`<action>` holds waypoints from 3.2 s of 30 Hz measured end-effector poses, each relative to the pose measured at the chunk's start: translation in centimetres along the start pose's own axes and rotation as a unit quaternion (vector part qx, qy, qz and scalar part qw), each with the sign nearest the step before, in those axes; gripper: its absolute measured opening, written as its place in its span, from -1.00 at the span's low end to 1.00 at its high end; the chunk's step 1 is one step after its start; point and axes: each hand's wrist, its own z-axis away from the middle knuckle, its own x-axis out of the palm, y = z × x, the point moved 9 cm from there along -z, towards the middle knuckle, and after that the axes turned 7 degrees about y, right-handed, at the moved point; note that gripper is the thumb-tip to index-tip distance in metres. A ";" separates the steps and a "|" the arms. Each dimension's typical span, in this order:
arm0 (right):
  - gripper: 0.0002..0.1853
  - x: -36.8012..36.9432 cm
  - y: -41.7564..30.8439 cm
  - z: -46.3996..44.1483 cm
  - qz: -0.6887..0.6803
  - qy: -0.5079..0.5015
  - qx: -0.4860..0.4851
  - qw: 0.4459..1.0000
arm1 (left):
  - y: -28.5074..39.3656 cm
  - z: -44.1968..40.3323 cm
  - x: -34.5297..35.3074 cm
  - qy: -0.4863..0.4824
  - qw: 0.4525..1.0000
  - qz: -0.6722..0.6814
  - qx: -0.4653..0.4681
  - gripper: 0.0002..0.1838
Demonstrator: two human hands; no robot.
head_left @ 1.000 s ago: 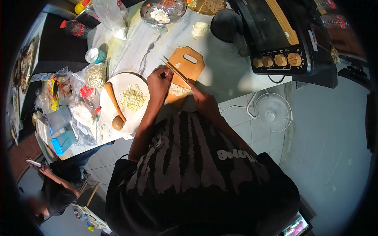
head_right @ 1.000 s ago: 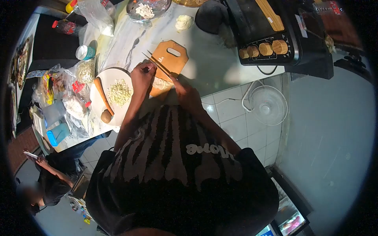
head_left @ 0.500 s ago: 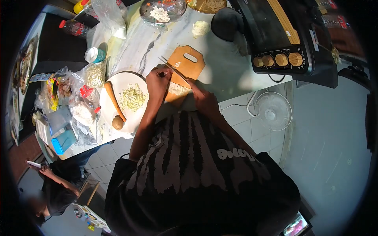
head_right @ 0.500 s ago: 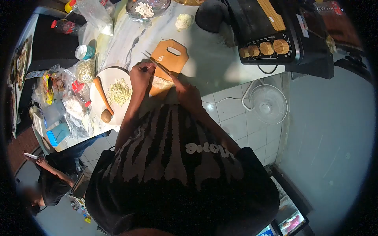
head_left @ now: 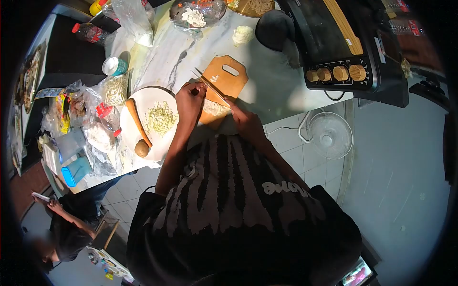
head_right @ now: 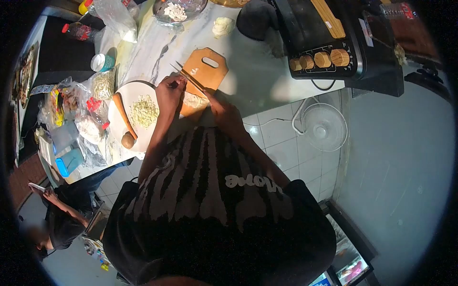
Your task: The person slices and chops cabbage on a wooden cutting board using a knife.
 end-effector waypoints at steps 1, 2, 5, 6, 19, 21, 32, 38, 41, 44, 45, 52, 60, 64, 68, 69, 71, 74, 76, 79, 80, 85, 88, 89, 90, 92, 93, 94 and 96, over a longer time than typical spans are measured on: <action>-0.51 0.0 0.0 0.0 -0.004 0.007 -0.003 1.000 | 0.1 0.0 -0.1 -0.002 1.000 0.005 -0.008 -0.83; -0.51 0.1 0.1 0.1 -0.004 0.006 -0.002 1.000 | 0.1 0.1 -0.1 -0.005 1.000 0.011 -0.016 -0.83; -0.48 0.2 0.0 0.0 -0.024 0.001 -0.002 1.000 | -0.2 0.2 0.0 0.005 1.000 0.025 0.002 -0.83; -0.48 0.2 0.1 0.0 -0.023 0.001 0.007 1.000 | 0.0 0.1 0.0 0.004 1.000 0.025 0.001 -0.83; -0.51 -0.4 -0.2 -0.2 -0.030 0.068 -0.023 0.997 | 0.7 0.6 -0.5 0.026 1.000 0.011 0.009 -0.84; -0.51 -0.2 -0.1 -0.1 -0.029 0.068 -0.025 0.997 | 1.1 0.4 -0.5 0.024 0.999 0.013 0.019 -0.85; -0.55 -0.2 -1.0 0.3 -0.088 0.090 -0.074 0.989 | -0.2 0.1 -0.1 0.004 0.999 0.038 -0.030 -0.87; -0.52 0.8 -0.1 0.0 -0.019 0.030 -0.021 0.999 | -1.2 0.1 0.2 -0.005 0.999 0.021 -0.043 -0.80; -0.50 0.4 -0.4 0.0 0.033 0.027 -0.024 0.999 | -0.7 0.2 -0.1 -0.008 0.999 -0.001 -0.035 -0.80; -0.53 -0.2 -0.1 0.4 -0.007 0.127 -0.085 0.988 | -0.7 0.2 0.0 -0.004 0.999 0.022 -0.030 -0.84; -0.54 -0.1 -0.2 0.4 -0.022 0.127 -0.093 0.987 | -0.5 0.3 -0.1 -0.004 0.999 0.022 -0.030 -0.84; -0.55 -0.4 -1.7 0.5 -0.063 0.134 -0.157 0.976 | -0.4 0.8 -0.5 0.012 1.000 0.013 -0.018 -0.82; -0.53 0.5 -0.7 0.2 -0.062 0.088 -0.111 0.988 | -0.5 0.7 -0.6 0.004 1.000 0.025 -0.012 -0.81; -0.51 0.6 -0.6 -0.3 -0.002 -0.008 -0.028 1.000 | -0.8 0.8 -0.5 -0.002 1.000 0.013 -0.016 -0.81; -0.52 0.1 -0.8 -0.1 0.015 0.074 -0.079 0.994 | 0.4 1.0 -1.0 0.025 0.999 -0.013 0.026 -0.82; -0.52 -0.1 -0.9 -0.1 0.015 0.100 -0.095 0.990 | 0.4 0.9 -1.1 0.028 0.999 -0.013 0.025 -0.82; -0.53 -0.1 -0.6 0.3 0.013 0.122 -0.109 0.986 | -0.1 0.9 -0.9 0.010 1.000 0.012 0.002 -0.83; -0.53 -0.1 -0.1 0.1 -0.024 0.089 -0.070 0.993 | -0.1 0.6 -0.6 0.012 0.999 0.024 0.029 -0.82; -0.53 0.3 0.3 0.0 -0.012 0.063 -0.049 0.997 | 0.7 0.6 -1.0 0.022 0.998 0.028 0.050 -0.81; -0.53 0.4 0.3 -0.1 -0.009 0.048 -0.036 0.998 | 1.2 1.1 -0.4 -0.029 0.998 0.004 0.060 -0.81; -0.53 0.2 0.3 -0.1 -0.009 0.049 -0.037 0.998 | 1.4 1.1 -0.2 -0.032 0.997 -0.008 0.075 -0.80; -0.49 -0.5 -0.3 0.1 0.055 0.071 -0.074 0.993 | 2.0 1.1 -0.1 -0.022 0.990 -0.044 0.132 -0.78; -0.48 -1.0 -0.7 0.2 0.027 0.109 -0.086 0.990 | 2.1 1.1 -0.2 -0.032 0.991 -0.060 0.119 -0.78; -0.48 -1.0 -0.8 0.2 0.027 0.108 -0.087 0.990 | 2.2 1.1 -0.3 -0.027 0.992 -0.041 0.113 -0.79; -0.49 -1.0 -0.7 0.2 0.032 0.090 -0.065 0.993 | 2.2 1.1 -0.5 -0.023 0.994 -0.023 0.108 -0.81; -0.50 -0.7 -0.3 0.1 0.039 0.074 -0.044 0.996 | 2.1 1.0 -0.4 -0.016 0.994 -0.014 0.105 -0.81; -0.49 -0.8 -0.4 -0.1 0.021 0.096 -0.059 0.993 | 2.0 1.0 -0.5 -0.008 0.995 -0.007 0.101 -0.82; -0.48 -0.9 -0.6 0.0 0.004 0.118 -0.075 0.990 | 2.0 1.0 -0.5 -0.008 0.995 -0.007 0.101 -0.82; -0.49 -0.8 -0.4 -0.1 -0.005 0.118 -0.073 0.990 | 2.0 0.9 -0.3 -0.008 0.995 -0.013 0.098 -0.84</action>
